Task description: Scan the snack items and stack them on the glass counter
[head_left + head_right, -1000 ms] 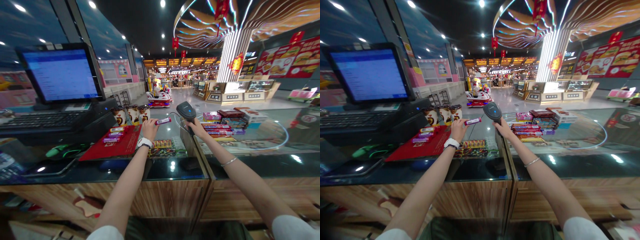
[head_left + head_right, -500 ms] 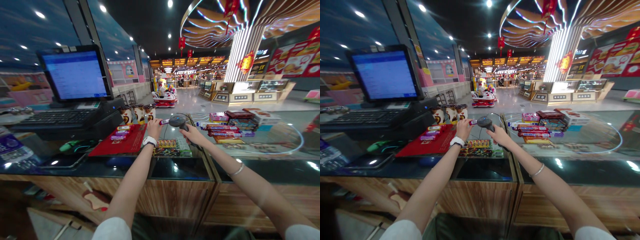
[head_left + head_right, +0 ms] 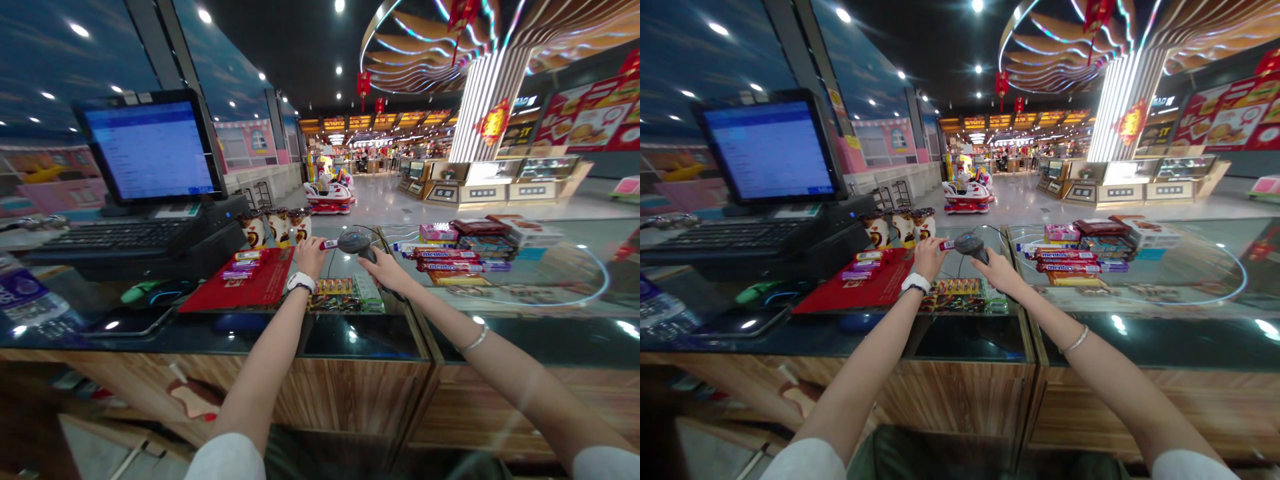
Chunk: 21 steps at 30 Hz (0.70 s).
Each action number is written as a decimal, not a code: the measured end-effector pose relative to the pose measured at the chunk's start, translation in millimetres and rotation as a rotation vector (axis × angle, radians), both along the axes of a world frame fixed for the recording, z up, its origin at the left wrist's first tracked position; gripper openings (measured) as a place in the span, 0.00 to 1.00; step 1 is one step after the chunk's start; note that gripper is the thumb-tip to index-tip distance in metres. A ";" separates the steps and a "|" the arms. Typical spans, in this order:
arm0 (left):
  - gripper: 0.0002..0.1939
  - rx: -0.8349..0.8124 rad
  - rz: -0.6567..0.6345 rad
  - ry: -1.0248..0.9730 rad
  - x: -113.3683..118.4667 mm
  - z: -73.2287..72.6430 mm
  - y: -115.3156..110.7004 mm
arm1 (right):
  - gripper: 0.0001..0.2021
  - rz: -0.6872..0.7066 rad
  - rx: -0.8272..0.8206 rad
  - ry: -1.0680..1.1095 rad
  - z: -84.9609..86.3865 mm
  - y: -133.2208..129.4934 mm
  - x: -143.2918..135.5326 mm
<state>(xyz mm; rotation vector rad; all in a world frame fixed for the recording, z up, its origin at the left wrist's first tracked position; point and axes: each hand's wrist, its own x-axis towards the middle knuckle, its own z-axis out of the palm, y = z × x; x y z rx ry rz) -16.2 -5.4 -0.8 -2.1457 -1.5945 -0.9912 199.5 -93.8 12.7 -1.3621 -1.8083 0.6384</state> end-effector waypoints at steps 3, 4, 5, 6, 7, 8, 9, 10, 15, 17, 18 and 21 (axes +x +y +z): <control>0.13 -0.002 0.000 0.001 -0.3 -0.2 0.3 | 0.09 0.004 -0.009 0.005 1.3 -1.1 0.3; 0.13 -0.001 0.003 0.004 -0.4 -0.3 0.5 | 0.09 0.007 -0.014 0.008 1.6 -1.4 0.4; 0.13 -0.001 0.006 0.008 -0.5 -0.4 0.8 | 0.09 0.006 -0.016 0.010 1.8 -1.6 0.4; 0.13 -0.002 0.008 0.014 -0.6 -0.6 1.1 | 0.09 0.004 -0.016 0.009 1.9 -1.6 0.4; 0.13 -0.003 0.011 0.022 -0.7 -0.7 1.3 | 0.09 0.000 -0.015 0.006 1.8 -1.4 0.5; 0.13 -0.006 0.015 0.028 -0.8 -0.7 1.5 | 0.09 -0.001 -0.014 0.002 1.6 -1.2 0.6; 0.13 -0.007 0.017 0.032 -0.8 -0.8 1.6 | 0.09 0.001 -0.014 0.000 1.3 -0.9 0.6; 0.13 -0.007 0.017 0.034 -0.8 -0.8 1.6 | 0.09 0.005 -0.016 -0.001 1.0 -0.5 0.7; 0.12 -0.001 0.009 0.012 -0.7 -0.3 0.6 | 0.10 0.020 -0.022 -0.003 0.1 0.3 1.0; 0.12 -0.002 0.006 0.005 -0.7 -0.1 0.4 | 0.10 0.016 -0.020 -0.002 0.5 -0.2 0.8; 0.12 -0.003 0.006 0.004 -0.7 0.1 0.5 | 0.10 0.013 -0.018 0.001 0.8 -0.6 0.6; 0.12 -0.001 0.001 0.002 -0.8 0.2 0.6 | 0.09 0.019 -0.016 0.017 1.7 -1.6 -0.3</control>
